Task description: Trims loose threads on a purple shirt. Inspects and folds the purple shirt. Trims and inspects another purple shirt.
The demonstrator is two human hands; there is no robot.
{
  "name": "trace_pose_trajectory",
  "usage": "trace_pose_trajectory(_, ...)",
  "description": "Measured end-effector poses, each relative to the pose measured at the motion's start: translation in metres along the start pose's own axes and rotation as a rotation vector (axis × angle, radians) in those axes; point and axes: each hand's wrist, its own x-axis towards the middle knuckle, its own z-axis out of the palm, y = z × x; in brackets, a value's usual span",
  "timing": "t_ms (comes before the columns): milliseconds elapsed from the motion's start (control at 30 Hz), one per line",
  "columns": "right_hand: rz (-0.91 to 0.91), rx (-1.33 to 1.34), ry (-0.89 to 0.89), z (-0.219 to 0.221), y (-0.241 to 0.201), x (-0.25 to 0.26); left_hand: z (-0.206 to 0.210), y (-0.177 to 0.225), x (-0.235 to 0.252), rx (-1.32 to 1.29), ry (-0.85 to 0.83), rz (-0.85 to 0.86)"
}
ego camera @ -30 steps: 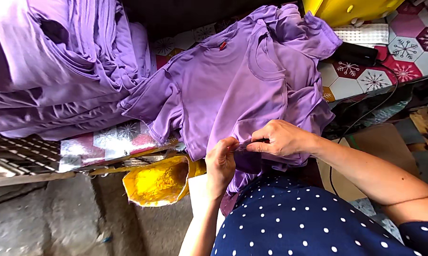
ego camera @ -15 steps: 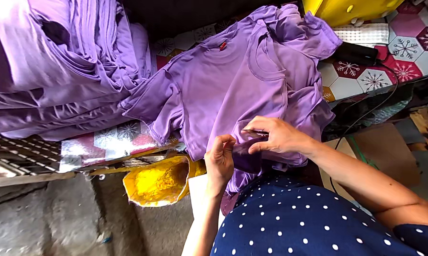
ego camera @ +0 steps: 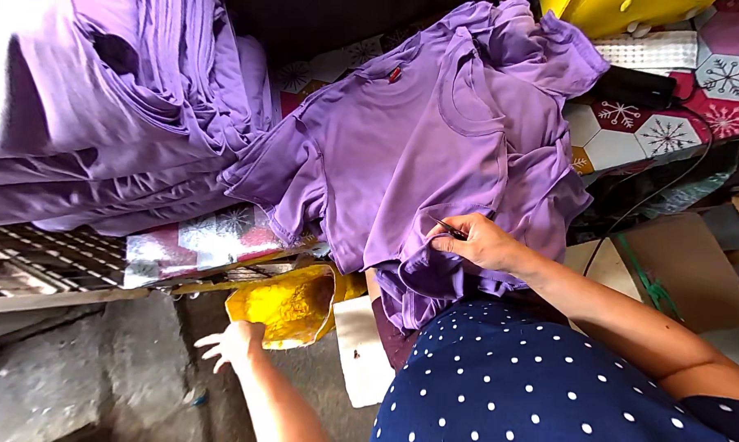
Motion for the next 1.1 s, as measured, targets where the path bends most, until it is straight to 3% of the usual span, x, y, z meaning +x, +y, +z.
trace_pose_trajectory(67, -0.006, 0.007, 0.0, 0.002, 0.0, 0.002, -0.012, 0.018, -0.047, -0.11, 0.05, 0.205)
trace_pose_trajectory(167, -0.001, -0.024, -0.019, 0.003, -0.003, 0.005, -0.023, 0.056, -0.126, -0.65, 0.111, 0.794)
trace_pose_trajectory(233, -0.002, -0.037, -0.028, 0.002, -0.008, 0.007, -0.021, 0.088, -0.177, -1.016, -0.101, 1.059)
trace_pose_trajectory(300, -0.015, -0.04, -0.052, 0.0, -0.015, 0.006, -0.028, 0.11, -0.222, -1.243, -0.495, 1.165)
trace_pose_trajectory(400, -0.121, -0.073, -0.062, -0.009, -0.018, 0.007, -0.039, 0.123, -0.243, -1.365, -0.866, 1.131)
trace_pose_trajectory(467, -0.211, -0.168, 0.038, -0.013, -0.015, 0.008, -0.047, 0.123, -0.245, -1.39, -0.95, 1.078)
trace_pose_trajectory(567, -0.363, -0.365, 0.318, -0.005, -0.013, 0.001, -0.053, 0.124, -0.254, -1.411, -0.923, 0.996)
trace_pose_trajectory(667, -0.482, -0.26, 0.445, 0.006, -0.025, -0.015, -0.056, 0.124, -0.263, -1.441, -0.845, 1.005)
trace_pose_trajectory(767, -0.455, -0.146, 0.403, 0.017, -0.032, -0.029, -0.054, 0.124, -0.268, -1.434, -0.721, 1.079)
trace_pose_trajectory(900, -0.535, -0.268, 0.4, 0.025, -0.021, -0.025, -0.05, 0.126, -0.272, -1.399, -0.618, 1.146)
trace_pose_trajectory(1000, -0.667, -0.293, 0.321, 0.023, -0.018, -0.023, -0.048, 0.128, -0.271, -1.392, -0.628, 1.122)
trace_pose_trajectory(1100, -0.594, -0.354, 0.249, 0.01, -0.016, -0.021, -0.052, 0.127, -0.268, -1.399, -0.702, 1.037)
